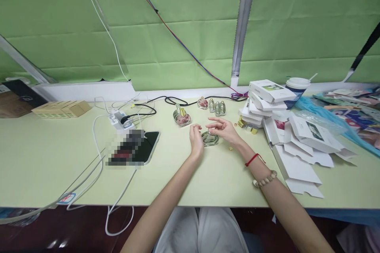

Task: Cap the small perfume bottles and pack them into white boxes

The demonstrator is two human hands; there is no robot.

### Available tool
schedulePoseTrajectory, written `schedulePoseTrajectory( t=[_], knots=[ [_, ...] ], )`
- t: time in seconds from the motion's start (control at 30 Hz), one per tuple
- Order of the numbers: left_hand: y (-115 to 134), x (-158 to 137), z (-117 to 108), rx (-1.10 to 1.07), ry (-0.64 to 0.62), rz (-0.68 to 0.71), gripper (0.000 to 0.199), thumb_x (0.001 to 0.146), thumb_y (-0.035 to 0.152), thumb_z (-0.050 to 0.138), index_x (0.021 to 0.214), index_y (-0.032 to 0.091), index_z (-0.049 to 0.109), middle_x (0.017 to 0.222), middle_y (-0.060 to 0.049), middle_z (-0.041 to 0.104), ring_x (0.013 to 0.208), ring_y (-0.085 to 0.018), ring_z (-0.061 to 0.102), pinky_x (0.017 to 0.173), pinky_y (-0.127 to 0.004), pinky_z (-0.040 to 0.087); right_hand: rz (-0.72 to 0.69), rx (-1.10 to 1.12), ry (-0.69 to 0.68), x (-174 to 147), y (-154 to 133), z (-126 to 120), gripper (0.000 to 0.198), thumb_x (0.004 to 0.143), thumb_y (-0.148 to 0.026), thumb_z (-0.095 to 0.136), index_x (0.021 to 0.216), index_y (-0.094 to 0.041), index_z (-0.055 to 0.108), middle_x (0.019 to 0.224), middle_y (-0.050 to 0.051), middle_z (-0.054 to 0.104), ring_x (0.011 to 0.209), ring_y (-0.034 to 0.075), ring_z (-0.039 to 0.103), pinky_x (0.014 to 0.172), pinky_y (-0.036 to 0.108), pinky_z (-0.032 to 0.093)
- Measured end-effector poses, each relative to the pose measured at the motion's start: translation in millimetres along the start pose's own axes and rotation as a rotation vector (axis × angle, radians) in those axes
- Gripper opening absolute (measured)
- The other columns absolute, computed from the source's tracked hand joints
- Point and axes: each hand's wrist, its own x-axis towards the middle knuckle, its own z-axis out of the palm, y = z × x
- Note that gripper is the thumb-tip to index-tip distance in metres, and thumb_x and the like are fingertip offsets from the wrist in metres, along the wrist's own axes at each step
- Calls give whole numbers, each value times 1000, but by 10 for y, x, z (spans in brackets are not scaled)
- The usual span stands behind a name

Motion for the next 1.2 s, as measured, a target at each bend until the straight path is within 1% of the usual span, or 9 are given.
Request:
schedulePoseTrajectory(
  t=[0.07,0.17,0.37,0.47,0.53,0.63,0.73,1.0,1.2],
  knots=[
    [-31,7,15,-21,24,-57,16,83,26,33,75,20,46,81,-2,51,79,-16,49,74,-29,39,-11,-15,3,-3,0,5,56,58,-31,79,109,-19,60,88,4,71,74,14,64,73,30,51],
    [2,-13,-2,30,68,100,15,84,29,34,80,21,46,86,-3,52,86,-17,48,79,-31,37,-17,-21,25,6,12,17,55,57,-31,79,107,-19,61,86,4,71,75,15,64,72,29,51],
    [182,-162,-108,258,87,871,15,84,27,35,78,20,47,79,-4,54,80,-18,49,74,-34,34,-4,-113,51,32,32,28,57,55,-34,80,106,-17,62,87,6,69,79,16,63,64,26,47],
    [203,-250,-121,373,-92,1270,14,77,21,39,67,20,48,70,-3,57,69,-16,49,69,-33,32,2,-98,23,24,-6,5,60,57,-37,78,111,-20,60,96,7,69,93,19,61,71,27,47],
    [174,-308,-89,407,-300,1386,18,74,18,40,56,19,44,54,0,52,55,-13,44,61,-31,31,26,-74,52,12,-49,-21,54,68,-46,69,115,-22,57,101,7,68,99,19,60,79,31,46],
    [84,-389,2,502,-604,1321,27,74,17,42,47,18,39,42,2,42,43,-10,33,50,-28,27,76,-87,135,-10,-112,-62,47,80,-51,56,118,-24,56,101,7,69,101,20,61,88,37,43],
    [-2,-448,87,620,-781,1142,29,77,19,44,48,17,44,46,2,48,42,-8,36,47,-26,27,63,-63,104,-30,-145,-73,51,74,-44,65,120,-24,54,102,7,69,107,20,58,95,38,40],
    [3,-435,133,627,-886,957,21,78,21,44,61,17,54,67,-4,59,69,-16,54,71,-30,43,58,-41,-80,-49,-110,-24,59,70,-39,70,124,-21,52,104,8,68,97,18,62,90,33,46],
    [-28,-421,131,592,-965,864,19,77,24,48,90,17,60,98,-9,62,99,-23,54,93,-38,39,34,-104,-54,-17,-52,-49,57,66,-36,73,119,-19,56,96,7,69,94,19,62,83,33,49]
  ],
)
